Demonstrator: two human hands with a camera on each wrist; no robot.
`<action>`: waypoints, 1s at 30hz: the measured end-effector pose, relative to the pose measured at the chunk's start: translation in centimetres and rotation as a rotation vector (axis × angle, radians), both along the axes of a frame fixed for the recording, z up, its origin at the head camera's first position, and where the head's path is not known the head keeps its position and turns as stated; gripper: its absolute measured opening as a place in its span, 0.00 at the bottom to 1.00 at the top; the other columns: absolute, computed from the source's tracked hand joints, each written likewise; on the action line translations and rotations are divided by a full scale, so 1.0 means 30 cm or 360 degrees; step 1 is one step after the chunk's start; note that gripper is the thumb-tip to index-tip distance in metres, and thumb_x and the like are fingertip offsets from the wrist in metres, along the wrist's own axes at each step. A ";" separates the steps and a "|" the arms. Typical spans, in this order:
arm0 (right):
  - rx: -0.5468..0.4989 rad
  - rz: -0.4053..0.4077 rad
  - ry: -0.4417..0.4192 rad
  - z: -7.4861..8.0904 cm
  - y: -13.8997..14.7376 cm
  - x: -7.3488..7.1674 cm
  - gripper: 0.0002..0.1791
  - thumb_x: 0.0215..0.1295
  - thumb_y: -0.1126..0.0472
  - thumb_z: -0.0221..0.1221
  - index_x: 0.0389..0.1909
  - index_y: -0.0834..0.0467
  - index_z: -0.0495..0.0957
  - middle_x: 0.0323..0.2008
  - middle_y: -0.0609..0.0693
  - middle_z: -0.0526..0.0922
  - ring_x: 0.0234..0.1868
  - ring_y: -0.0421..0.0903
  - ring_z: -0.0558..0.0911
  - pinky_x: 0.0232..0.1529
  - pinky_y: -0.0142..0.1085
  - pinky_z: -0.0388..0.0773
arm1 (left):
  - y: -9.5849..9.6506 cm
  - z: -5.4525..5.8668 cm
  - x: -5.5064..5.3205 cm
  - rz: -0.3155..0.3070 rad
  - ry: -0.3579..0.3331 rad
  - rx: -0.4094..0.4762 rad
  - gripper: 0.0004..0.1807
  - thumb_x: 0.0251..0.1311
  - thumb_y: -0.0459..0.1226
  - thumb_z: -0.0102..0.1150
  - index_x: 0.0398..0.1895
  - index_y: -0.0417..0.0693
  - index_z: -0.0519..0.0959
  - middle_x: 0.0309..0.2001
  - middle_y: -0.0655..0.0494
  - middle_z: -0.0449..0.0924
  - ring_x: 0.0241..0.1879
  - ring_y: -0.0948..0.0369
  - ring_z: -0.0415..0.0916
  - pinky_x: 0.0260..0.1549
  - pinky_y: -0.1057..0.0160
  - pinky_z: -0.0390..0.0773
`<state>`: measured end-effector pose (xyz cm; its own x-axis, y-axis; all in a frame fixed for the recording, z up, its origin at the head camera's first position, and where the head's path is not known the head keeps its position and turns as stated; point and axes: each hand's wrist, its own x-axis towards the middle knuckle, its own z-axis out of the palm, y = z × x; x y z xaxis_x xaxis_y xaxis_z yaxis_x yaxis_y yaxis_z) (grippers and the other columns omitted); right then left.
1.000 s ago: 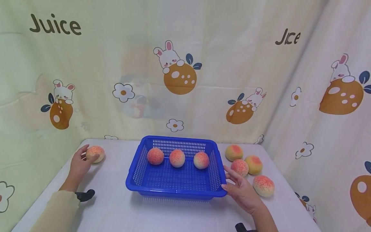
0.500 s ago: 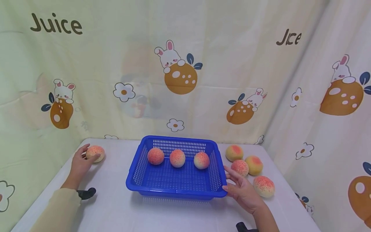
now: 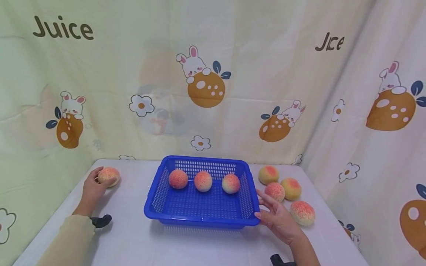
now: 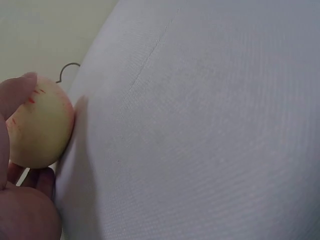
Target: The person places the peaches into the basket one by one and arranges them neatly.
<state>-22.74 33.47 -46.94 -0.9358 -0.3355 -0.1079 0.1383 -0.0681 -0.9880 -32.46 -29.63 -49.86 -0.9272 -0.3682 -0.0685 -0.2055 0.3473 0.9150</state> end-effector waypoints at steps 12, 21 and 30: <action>-0.0004 -0.0026 -0.0011 0.003 -0.007 0.005 0.42 0.75 0.68 0.56 0.83 0.54 0.46 0.58 0.47 0.74 0.56 0.43 0.84 0.58 0.38 0.83 | -0.001 0.001 0.004 0.0013 0.0002 -0.0008 0.49 0.67 0.45 0.66 0.83 0.50 0.48 0.80 0.37 0.51 0.77 0.38 0.54 0.73 0.38 0.62; -0.0084 0.0021 0.0001 -0.005 -0.001 0.003 0.42 0.75 0.71 0.54 0.83 0.55 0.44 0.58 0.46 0.74 0.56 0.42 0.84 0.57 0.37 0.83 | -0.002 -0.007 0.016 -0.0015 0.0006 -0.0019 0.49 0.67 0.46 0.66 0.83 0.48 0.48 0.79 0.36 0.53 0.76 0.39 0.54 0.73 0.37 0.62; -0.0134 0.0066 0.0038 -0.008 0.004 0.005 0.42 0.75 0.71 0.53 0.83 0.56 0.43 0.57 0.45 0.75 0.55 0.41 0.84 0.57 0.36 0.83 | 0.007 0.004 0.033 -0.0037 -0.0004 -0.0049 0.49 0.67 0.48 0.66 0.83 0.48 0.48 0.79 0.36 0.52 0.76 0.39 0.54 0.73 0.38 0.63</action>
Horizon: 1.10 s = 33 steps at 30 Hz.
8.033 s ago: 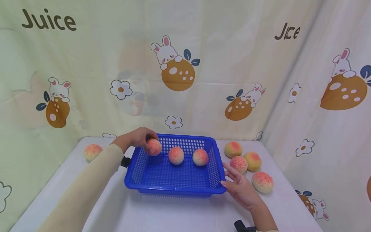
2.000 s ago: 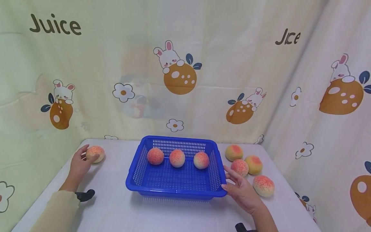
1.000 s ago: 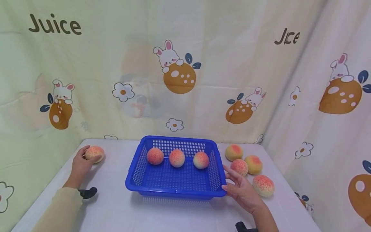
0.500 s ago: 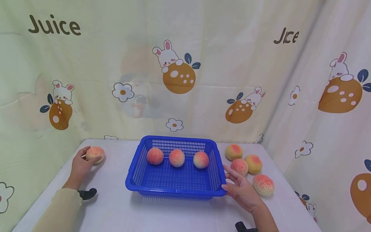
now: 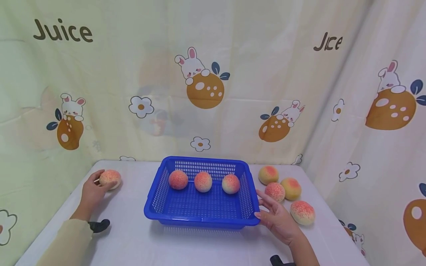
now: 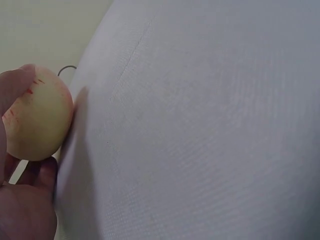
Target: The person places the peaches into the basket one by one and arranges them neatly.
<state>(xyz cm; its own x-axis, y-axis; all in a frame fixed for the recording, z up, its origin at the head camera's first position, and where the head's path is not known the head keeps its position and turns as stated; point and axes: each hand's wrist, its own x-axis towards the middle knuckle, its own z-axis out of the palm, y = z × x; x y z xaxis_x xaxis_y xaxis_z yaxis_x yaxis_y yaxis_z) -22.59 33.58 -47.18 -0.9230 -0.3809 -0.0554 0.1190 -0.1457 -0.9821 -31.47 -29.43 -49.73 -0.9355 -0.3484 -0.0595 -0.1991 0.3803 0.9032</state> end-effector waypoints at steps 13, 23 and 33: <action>-0.0039 0.0022 -0.0013 -0.005 0.002 -0.004 0.42 0.75 0.72 0.52 0.83 0.56 0.42 0.57 0.46 0.75 0.55 0.41 0.84 0.57 0.36 0.83 | 0.017 -0.003 0.025 -0.0069 0.0025 -0.0051 0.48 0.67 0.48 0.66 0.82 0.47 0.50 0.78 0.37 0.54 0.74 0.39 0.57 0.70 0.40 0.68; -0.0081 0.0063 0.0028 -0.012 0.004 -0.005 0.42 0.76 0.73 0.50 0.83 0.57 0.40 0.57 0.46 0.76 0.56 0.41 0.84 0.57 0.36 0.83 | 0.046 -0.012 0.051 -0.0150 0.0072 -0.0018 0.49 0.65 0.47 0.69 0.81 0.46 0.53 0.77 0.36 0.55 0.74 0.40 0.59 0.69 0.40 0.68; -0.0067 0.0060 0.0038 -0.013 0.003 -0.007 0.42 0.76 0.72 0.50 0.83 0.56 0.41 0.57 0.46 0.76 0.57 0.41 0.84 0.58 0.38 0.82 | 0.074 -0.015 0.079 -0.0231 0.0127 0.0039 0.47 0.64 0.46 0.70 0.81 0.47 0.55 0.75 0.37 0.57 0.72 0.41 0.61 0.69 0.42 0.69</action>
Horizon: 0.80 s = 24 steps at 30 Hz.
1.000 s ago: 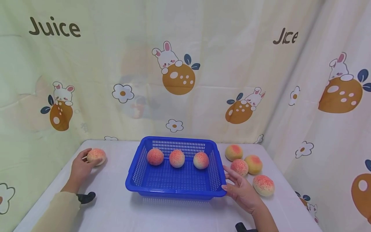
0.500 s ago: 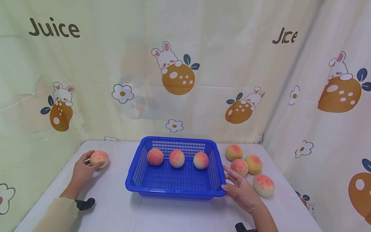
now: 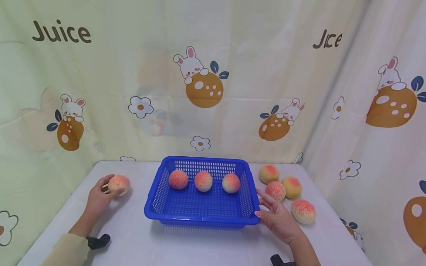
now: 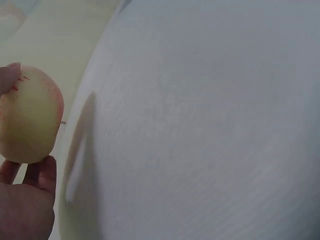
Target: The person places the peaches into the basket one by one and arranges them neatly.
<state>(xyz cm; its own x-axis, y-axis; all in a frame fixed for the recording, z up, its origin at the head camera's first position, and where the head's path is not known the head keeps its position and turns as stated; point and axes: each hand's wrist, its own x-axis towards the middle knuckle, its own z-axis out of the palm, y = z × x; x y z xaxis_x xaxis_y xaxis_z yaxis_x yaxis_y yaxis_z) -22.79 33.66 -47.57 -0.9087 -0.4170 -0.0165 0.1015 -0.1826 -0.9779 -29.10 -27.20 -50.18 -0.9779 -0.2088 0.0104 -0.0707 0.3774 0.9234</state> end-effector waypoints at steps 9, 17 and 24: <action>0.0025 -0.0035 -0.0032 0.004 -0.003 0.005 0.42 0.76 0.71 0.52 0.83 0.55 0.42 0.58 0.47 0.75 0.57 0.42 0.84 0.59 0.38 0.82 | 0.043 0.012 0.032 -0.0012 0.0028 0.0039 0.47 0.63 0.47 0.70 0.80 0.51 0.56 0.76 0.42 0.60 0.72 0.44 0.62 0.69 0.45 0.70; 0.0038 -0.0041 -0.0027 0.001 -0.003 0.003 0.41 0.76 0.71 0.52 0.83 0.54 0.44 0.57 0.46 0.75 0.57 0.42 0.83 0.59 0.38 0.82 | 0.071 0.034 0.065 0.0001 0.0054 -0.0019 0.45 0.62 0.47 0.72 0.79 0.54 0.59 0.73 0.46 0.64 0.68 0.48 0.66 0.47 0.80 0.70; 0.0054 -0.0056 -0.0029 -0.005 0.000 0.001 0.40 0.76 0.71 0.52 0.83 0.52 0.46 0.57 0.46 0.76 0.57 0.42 0.84 0.59 0.38 0.82 | 0.095 0.055 0.098 0.0021 0.0109 -0.0012 0.45 0.61 0.49 0.72 0.78 0.54 0.61 0.73 0.46 0.65 0.66 0.48 0.68 0.44 0.83 0.71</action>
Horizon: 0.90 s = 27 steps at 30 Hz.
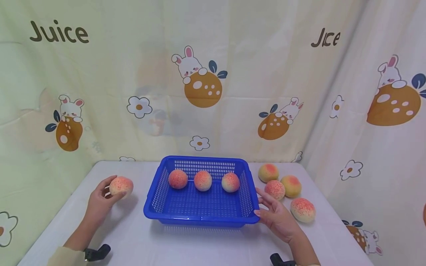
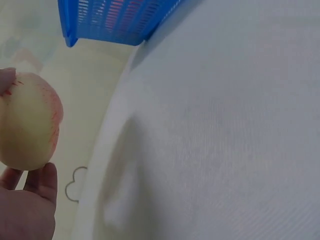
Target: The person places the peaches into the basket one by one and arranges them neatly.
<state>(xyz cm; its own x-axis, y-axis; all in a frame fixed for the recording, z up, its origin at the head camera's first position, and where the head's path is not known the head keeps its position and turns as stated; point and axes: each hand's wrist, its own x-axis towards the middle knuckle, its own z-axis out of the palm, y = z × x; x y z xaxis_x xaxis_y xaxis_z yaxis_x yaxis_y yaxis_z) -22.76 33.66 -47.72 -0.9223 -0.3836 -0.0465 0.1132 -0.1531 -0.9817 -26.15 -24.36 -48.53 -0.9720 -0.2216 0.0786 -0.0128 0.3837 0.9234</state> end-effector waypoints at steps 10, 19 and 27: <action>-0.0009 0.0007 0.0018 0.002 -0.002 0.003 0.41 0.76 0.71 0.52 0.83 0.54 0.44 0.56 0.46 0.75 0.57 0.41 0.83 0.59 0.37 0.82 | 0.060 0.047 0.050 -0.0008 0.0073 0.0048 0.42 0.63 0.49 0.70 0.77 0.55 0.62 0.72 0.48 0.67 0.65 0.51 0.68 0.45 0.85 0.71; -0.0045 0.0033 0.0032 -0.001 -0.003 0.000 0.40 0.76 0.72 0.51 0.83 0.53 0.46 0.57 0.46 0.76 0.57 0.41 0.84 0.59 0.38 0.82 | 0.109 0.080 0.075 -0.0005 0.0149 0.0115 0.39 0.61 0.43 0.73 0.74 0.54 0.67 0.71 0.50 0.70 0.64 0.53 0.69 0.46 0.86 0.72; -0.0027 0.0014 0.0013 0.003 -0.002 0.001 0.40 0.76 0.71 0.51 0.83 0.53 0.45 0.56 0.46 0.75 0.56 0.41 0.83 0.59 0.37 0.82 | 0.153 0.125 0.089 -0.0038 0.0179 0.0135 0.38 0.60 0.40 0.74 0.73 0.51 0.68 0.70 0.50 0.71 0.63 0.54 0.70 0.47 0.85 0.73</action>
